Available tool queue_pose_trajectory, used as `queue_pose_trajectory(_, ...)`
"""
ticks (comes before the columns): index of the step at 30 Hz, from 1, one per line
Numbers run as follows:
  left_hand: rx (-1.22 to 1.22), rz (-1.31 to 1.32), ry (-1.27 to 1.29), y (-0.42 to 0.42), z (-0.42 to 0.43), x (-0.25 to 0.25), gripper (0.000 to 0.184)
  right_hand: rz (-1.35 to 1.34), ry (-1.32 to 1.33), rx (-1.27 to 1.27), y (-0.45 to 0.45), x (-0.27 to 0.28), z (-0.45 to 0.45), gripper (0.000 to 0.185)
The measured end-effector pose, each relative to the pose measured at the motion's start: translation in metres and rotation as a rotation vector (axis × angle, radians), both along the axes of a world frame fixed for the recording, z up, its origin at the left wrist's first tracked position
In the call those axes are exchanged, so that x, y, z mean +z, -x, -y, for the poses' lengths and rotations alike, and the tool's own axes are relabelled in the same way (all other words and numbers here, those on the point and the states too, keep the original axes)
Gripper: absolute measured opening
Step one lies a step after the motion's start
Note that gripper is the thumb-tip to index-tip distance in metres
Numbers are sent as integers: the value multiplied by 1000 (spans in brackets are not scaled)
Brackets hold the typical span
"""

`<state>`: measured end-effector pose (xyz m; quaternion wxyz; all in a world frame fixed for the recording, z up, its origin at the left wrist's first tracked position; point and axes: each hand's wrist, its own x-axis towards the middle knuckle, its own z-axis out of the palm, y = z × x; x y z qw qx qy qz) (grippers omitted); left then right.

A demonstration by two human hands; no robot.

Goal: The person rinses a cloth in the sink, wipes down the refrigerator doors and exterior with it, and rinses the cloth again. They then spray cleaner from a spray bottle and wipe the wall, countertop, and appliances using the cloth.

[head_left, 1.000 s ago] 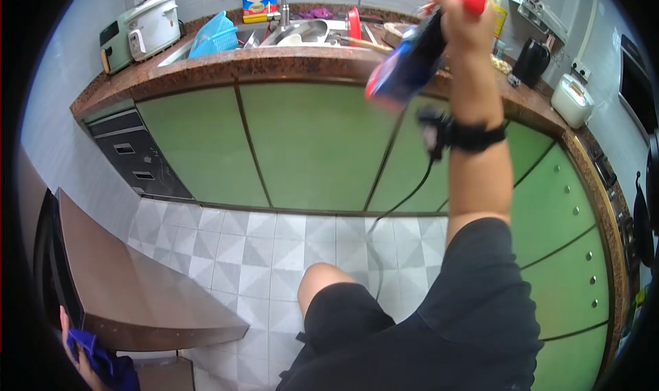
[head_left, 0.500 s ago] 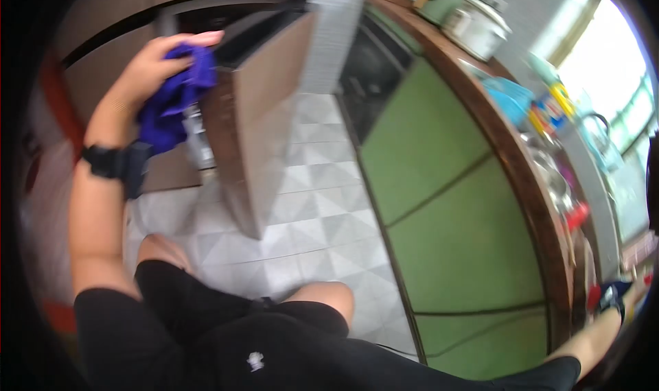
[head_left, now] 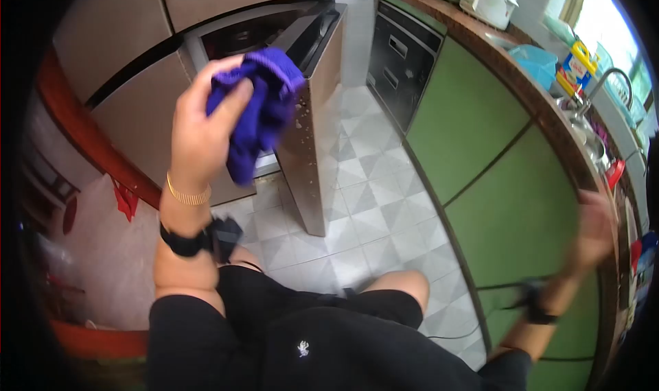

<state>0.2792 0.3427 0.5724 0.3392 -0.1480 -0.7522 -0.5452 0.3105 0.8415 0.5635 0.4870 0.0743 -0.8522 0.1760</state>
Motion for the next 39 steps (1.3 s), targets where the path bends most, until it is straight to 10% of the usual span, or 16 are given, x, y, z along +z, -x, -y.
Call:
queue_pose_trajectory(4, -171, 86, 63, -26, -42, -46, 22, 656, 870, 1204, 13, -154, 231, 98)
queue_pose_trajectory(6, -308, 319, 27, -23, -53, -80, 23, 818, 1130, 1423, 4, -167, 284, 93)
queue_pose_trajectory(9, -278, 211, 591, -23, -28, -82, 37, 820, 1180, 1303, 7, -160, 297, 56)
queue_pose_trajectory(12, -143, 174, 386, -14, 25, -41, 26, 736, 1480, 1100, 20, -162, 287, 39)
queue_pose_trajectory(15, 135, -499, 672, 43, 55, -8, 23, 559, 1405, 727, 39, -211, 288, 31)
queue_pose_trajectory(23, -237, -350, 564, 107, 43, -17, 33, -30, 382, 677, 103, -263, 407, 49)
queue_pose_trajectory(33, -251, -342, 478, 108, 27, -18, 34, -160, 586, 686, 126, -78, 384, 50)
queue_pose_trajectory(39, -191, -376, 493, 109, 25, -18, 33, -44, 517, 739, 126, -128, 372, 55)
